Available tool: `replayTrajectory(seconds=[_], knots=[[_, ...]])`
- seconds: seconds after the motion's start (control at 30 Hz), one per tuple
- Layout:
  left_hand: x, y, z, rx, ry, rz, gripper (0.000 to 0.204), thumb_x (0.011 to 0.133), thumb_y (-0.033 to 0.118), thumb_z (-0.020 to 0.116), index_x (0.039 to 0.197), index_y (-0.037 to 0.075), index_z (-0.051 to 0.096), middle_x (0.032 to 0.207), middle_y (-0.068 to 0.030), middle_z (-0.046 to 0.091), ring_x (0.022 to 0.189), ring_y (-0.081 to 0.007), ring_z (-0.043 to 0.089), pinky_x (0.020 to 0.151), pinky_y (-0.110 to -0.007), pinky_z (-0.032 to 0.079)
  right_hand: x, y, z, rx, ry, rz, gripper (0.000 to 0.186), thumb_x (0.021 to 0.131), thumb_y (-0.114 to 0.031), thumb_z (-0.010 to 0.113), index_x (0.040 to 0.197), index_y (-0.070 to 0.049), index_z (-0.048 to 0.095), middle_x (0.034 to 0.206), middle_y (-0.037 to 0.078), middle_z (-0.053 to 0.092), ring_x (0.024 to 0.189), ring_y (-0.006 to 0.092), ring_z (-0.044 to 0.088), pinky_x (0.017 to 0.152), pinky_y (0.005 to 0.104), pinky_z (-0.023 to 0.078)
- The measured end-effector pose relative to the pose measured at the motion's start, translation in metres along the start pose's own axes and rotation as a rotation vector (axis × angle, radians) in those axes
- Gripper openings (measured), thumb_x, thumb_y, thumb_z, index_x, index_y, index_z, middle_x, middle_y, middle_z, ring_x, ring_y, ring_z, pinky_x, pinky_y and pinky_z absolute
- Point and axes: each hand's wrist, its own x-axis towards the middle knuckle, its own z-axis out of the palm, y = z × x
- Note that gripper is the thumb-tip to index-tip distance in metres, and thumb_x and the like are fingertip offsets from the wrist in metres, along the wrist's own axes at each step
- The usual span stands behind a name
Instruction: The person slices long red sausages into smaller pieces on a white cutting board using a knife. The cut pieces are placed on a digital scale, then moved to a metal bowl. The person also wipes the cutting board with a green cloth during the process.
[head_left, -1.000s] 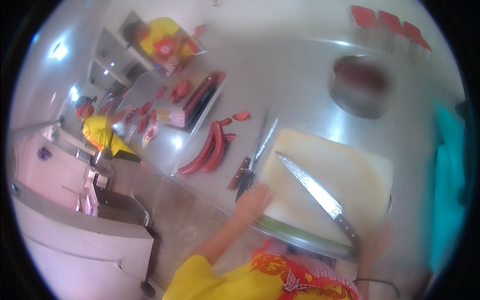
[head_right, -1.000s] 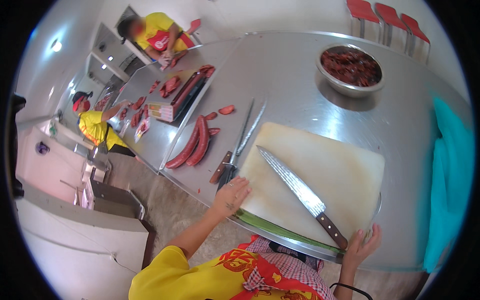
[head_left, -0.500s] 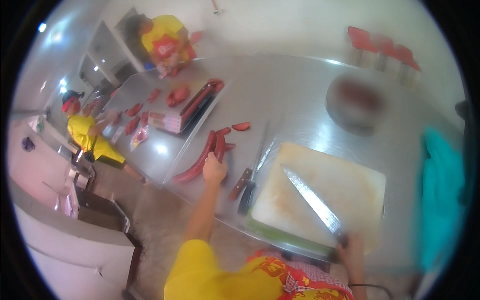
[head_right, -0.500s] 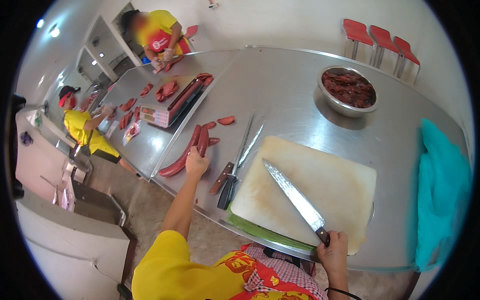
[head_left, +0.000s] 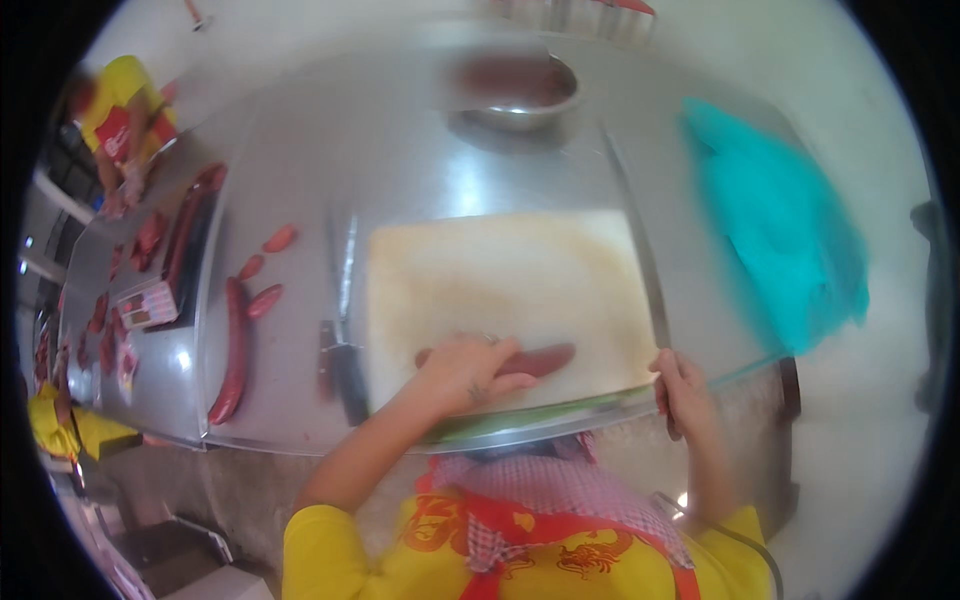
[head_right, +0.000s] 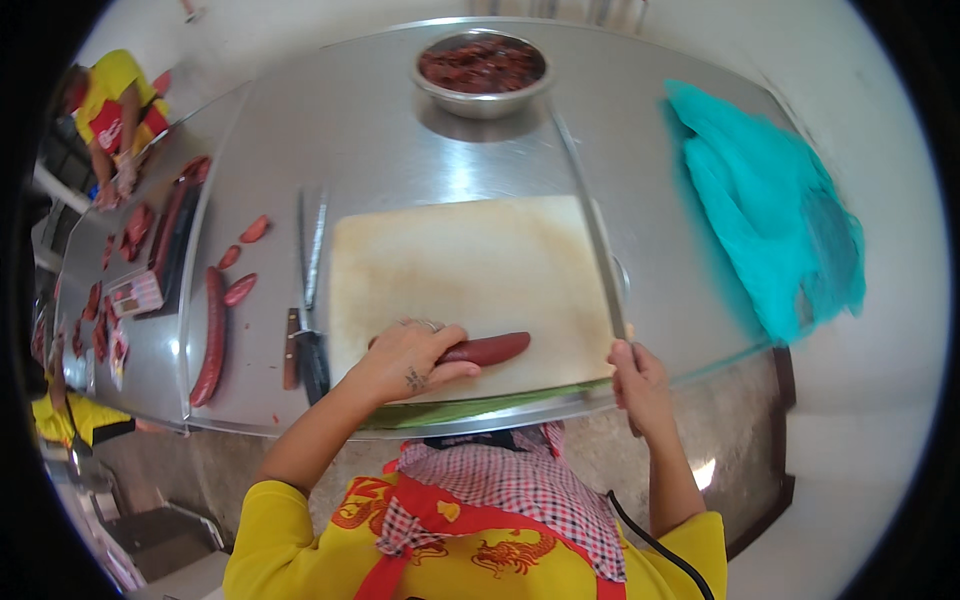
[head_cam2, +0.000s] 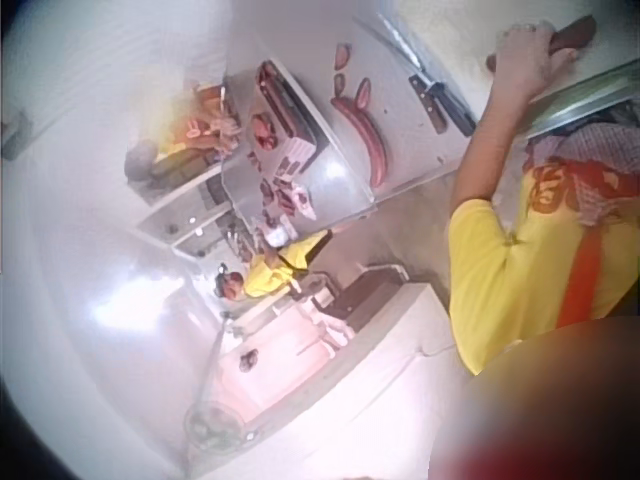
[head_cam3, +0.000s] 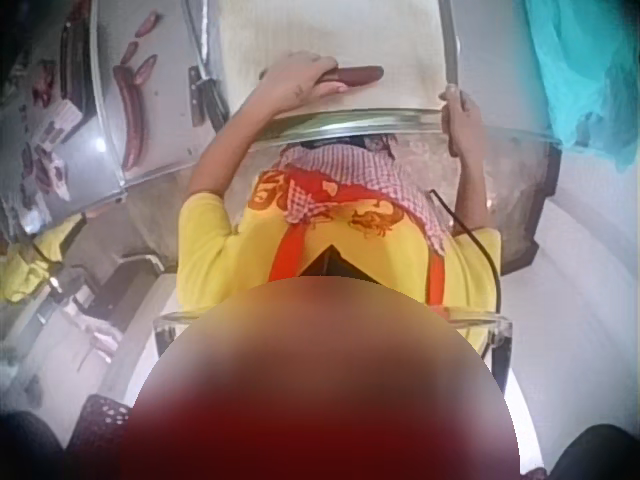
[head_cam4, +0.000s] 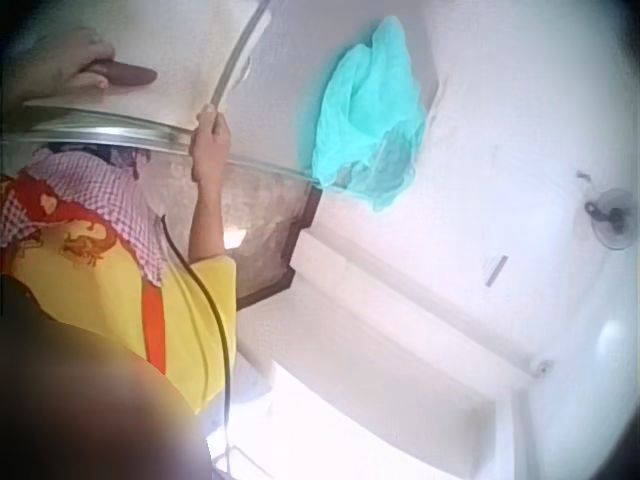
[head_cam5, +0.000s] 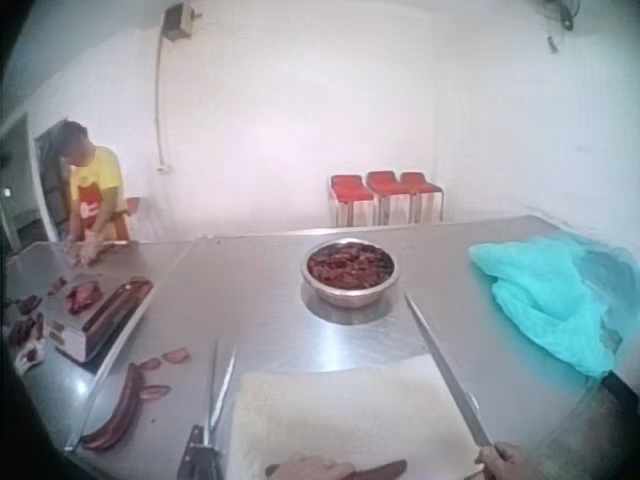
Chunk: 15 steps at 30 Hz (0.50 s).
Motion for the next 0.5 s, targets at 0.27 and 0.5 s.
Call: replayTrajectory(seconds=[0.27,0.5], knots=[[0.001,0.019,0.081,0.019,0.733,-0.053,0.020,0.073,0.019,0.073,0.091,0.012,0.065,0.096,-0.0057,0.059,0.095,-0.0251,0.053,0.085,-0.040,0.034,-0.009,-0.002,-0.039,-0.552,-0.330,-0.113,0.050,0.097,-0.047,0.047,0.099,0.001,0.059,0.071,0.014,0.061,0.067,0.0274,0.061,0.064,0.0370,0.049],[0.021,0.008,0.095,0.102,0.891,0.035,0.021,0.065,0.017,0.077,0.078,0.015,0.060,0.082,-0.0021,0.053,0.081,-0.0213,0.051,0.078,-0.036,0.033,0.012,-0.022,-0.057,-0.872,-0.369,-0.281,0.054,0.099,-0.048,0.041,0.092,0.002,0.058,0.073,0.025,0.061,0.073,0.0457,0.060,0.066,0.0488,0.047]])
